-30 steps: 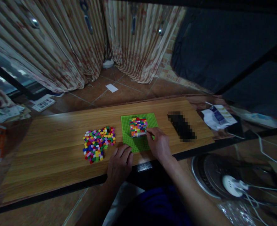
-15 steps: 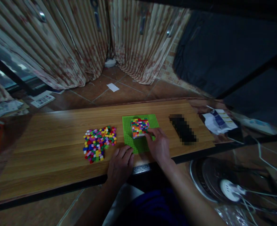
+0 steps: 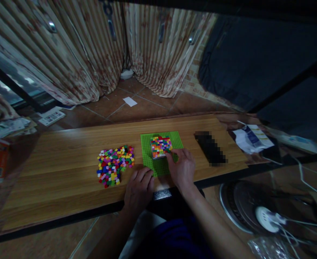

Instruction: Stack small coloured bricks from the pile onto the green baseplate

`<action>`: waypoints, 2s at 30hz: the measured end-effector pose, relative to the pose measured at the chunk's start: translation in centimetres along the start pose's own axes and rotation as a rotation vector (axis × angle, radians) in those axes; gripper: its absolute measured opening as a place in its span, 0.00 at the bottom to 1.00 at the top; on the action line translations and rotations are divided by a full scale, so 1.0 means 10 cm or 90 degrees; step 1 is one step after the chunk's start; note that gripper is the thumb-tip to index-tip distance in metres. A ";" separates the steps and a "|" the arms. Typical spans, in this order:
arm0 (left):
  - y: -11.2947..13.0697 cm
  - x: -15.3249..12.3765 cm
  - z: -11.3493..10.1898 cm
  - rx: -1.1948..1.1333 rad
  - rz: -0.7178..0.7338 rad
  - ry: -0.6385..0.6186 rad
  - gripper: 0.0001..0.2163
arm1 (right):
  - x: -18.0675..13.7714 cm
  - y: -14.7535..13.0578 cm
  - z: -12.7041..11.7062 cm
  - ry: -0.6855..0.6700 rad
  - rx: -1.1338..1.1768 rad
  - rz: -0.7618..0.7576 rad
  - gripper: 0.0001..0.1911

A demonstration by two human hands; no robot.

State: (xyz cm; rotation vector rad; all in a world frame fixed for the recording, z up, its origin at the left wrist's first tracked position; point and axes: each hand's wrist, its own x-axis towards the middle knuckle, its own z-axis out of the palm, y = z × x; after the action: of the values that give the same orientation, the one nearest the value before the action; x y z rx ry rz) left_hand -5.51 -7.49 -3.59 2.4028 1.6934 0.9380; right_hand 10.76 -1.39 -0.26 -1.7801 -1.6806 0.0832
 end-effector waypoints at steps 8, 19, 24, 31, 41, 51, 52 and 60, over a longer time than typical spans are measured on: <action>0.01 0.00 0.00 0.007 0.007 0.004 0.09 | -0.02 0.01 0.03 0.021 0.016 0.003 0.09; 0.01 0.01 -0.01 0.008 0.009 0.013 0.09 | -0.05 0.04 0.09 0.029 0.123 -0.005 0.07; 0.01 0.00 -0.01 0.009 0.006 0.007 0.09 | -0.05 0.04 0.11 0.035 0.114 -0.010 0.08; 0.01 0.01 -0.01 0.017 0.011 0.005 0.09 | -0.03 0.00 0.09 0.030 0.097 -0.008 0.10; 0.01 0.01 -0.01 0.018 0.019 0.012 0.09 | -0.01 -0.01 0.04 0.039 0.091 0.011 0.09; 0.01 0.00 0.00 0.019 0.013 0.007 0.08 | -0.03 0.10 0.13 0.054 0.286 0.145 0.12; 0.01 0.00 0.00 0.019 0.015 0.008 0.08 | -0.03 0.09 0.15 0.060 0.287 0.152 0.12; -0.01 -0.01 0.03 0.012 0.014 0.004 0.08 | -0.02 0.12 0.21 0.053 0.346 0.173 0.13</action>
State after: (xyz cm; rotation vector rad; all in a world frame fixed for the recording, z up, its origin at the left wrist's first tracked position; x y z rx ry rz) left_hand -5.51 -7.48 -3.90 2.4373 1.6894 0.9383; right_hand 10.78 -0.58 -2.53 -1.5497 -1.1981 0.5276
